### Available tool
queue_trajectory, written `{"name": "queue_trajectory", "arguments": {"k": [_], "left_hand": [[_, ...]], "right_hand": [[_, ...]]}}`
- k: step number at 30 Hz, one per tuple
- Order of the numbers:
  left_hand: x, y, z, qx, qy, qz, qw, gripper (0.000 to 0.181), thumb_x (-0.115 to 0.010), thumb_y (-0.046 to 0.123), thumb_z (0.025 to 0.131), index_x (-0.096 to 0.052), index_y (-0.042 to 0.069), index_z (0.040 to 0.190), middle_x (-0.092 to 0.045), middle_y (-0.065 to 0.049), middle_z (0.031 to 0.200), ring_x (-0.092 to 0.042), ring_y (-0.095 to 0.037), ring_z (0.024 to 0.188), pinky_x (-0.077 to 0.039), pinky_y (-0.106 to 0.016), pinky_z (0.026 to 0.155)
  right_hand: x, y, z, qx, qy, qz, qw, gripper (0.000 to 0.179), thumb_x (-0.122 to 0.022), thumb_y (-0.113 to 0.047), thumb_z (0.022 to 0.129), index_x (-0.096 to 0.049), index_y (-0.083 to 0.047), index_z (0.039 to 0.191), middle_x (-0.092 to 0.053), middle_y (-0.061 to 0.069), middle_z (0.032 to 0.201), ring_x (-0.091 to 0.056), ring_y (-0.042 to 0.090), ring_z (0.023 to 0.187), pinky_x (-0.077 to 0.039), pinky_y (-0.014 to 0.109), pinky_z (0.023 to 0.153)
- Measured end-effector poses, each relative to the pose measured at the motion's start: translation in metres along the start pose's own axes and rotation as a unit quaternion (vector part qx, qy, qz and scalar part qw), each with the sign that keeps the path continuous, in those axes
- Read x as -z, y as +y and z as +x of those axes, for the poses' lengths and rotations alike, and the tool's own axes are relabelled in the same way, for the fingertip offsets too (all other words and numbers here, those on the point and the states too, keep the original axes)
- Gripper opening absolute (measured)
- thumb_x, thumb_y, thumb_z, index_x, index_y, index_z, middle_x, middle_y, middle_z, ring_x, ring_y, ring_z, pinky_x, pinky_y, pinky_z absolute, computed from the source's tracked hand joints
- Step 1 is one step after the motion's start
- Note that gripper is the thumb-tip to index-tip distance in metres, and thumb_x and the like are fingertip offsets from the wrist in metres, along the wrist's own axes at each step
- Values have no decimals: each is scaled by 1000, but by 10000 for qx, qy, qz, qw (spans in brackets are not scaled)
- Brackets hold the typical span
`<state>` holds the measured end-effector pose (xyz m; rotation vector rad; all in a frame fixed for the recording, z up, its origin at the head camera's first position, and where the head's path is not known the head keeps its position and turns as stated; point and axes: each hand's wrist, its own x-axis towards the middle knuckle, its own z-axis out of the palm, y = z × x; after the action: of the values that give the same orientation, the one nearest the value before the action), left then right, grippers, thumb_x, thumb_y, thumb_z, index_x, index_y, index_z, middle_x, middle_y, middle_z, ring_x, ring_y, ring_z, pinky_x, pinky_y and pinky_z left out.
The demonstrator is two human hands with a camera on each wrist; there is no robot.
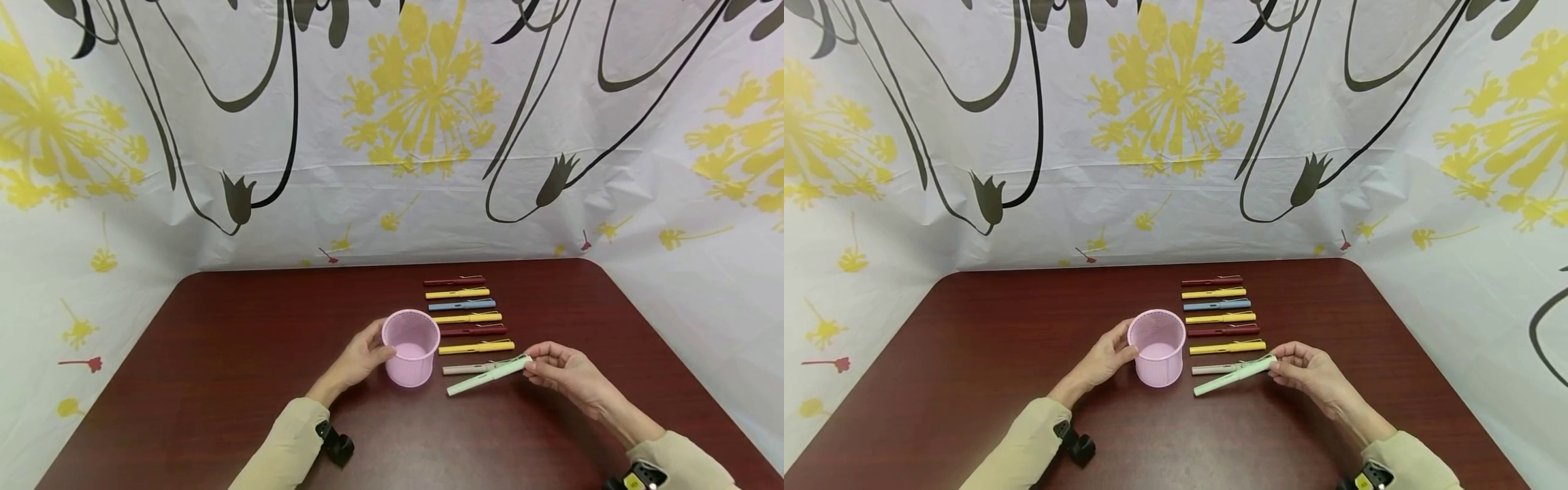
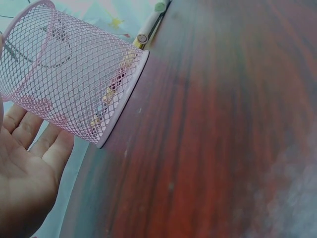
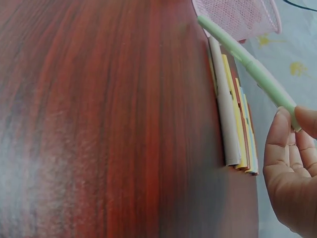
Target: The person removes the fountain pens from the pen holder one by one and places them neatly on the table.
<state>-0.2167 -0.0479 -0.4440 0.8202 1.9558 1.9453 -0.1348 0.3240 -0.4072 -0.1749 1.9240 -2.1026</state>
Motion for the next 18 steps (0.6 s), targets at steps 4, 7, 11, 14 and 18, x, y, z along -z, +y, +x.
{"name": "queue_trajectory", "arguments": {"k": [4,7,11,14,18], "left_hand": [[1,-1,0,-3,-4,15,10000,73,-66,35,87,-35,-8,137,-41,-28,139,-39,-40,130,-42,-30,101],[1,0,0,4,-22,9,10000,71,-66,32,88,-35,-8,137,-41,-29,139,-38,-41,130,-42,-30,100],[1,0,0,21,-41,-19,10000,70,-66,30,88,-34,-9,137,-40,-29,139,-38,-42,130,-42,-29,100],[1,0,1,26,-30,-4,10000,66,-65,25,89,-34,-8,137,-40,-29,139,-38,-41,130,-42,-30,100],[1,-1,1,34,-21,38,10000,61,-64,18,90,-35,-8,137,-40,-28,140,-38,-41,130,-42,-32,101]], "right_hand": [[1,3,-1,-36,-13,-96,9999,20,-54,3,92,-63,-13,99,-67,-4,89,-67,9,82,-56,25,75],[2,4,-1,-46,-26,-206,9998,19,-55,2,92,-63,-13,98,-68,-3,89,-67,9,82,-56,25,74],[3,4,-1,-170,101,-549,9983,15,-58,0,91,-62,-12,97,-68,-2,86,-67,10,80,-57,26,73],[3,4,-1,-257,151,-849,9959,10,-59,-3,91,-62,-10,97,-68,-2,85,-67,10,79,-57,26,72],[5,4,-2,-338,84,-1167,9926,8,-60,-6,91,-60,-6,99,-67,-2,85,-66,9,79,-57,26,71]]}}
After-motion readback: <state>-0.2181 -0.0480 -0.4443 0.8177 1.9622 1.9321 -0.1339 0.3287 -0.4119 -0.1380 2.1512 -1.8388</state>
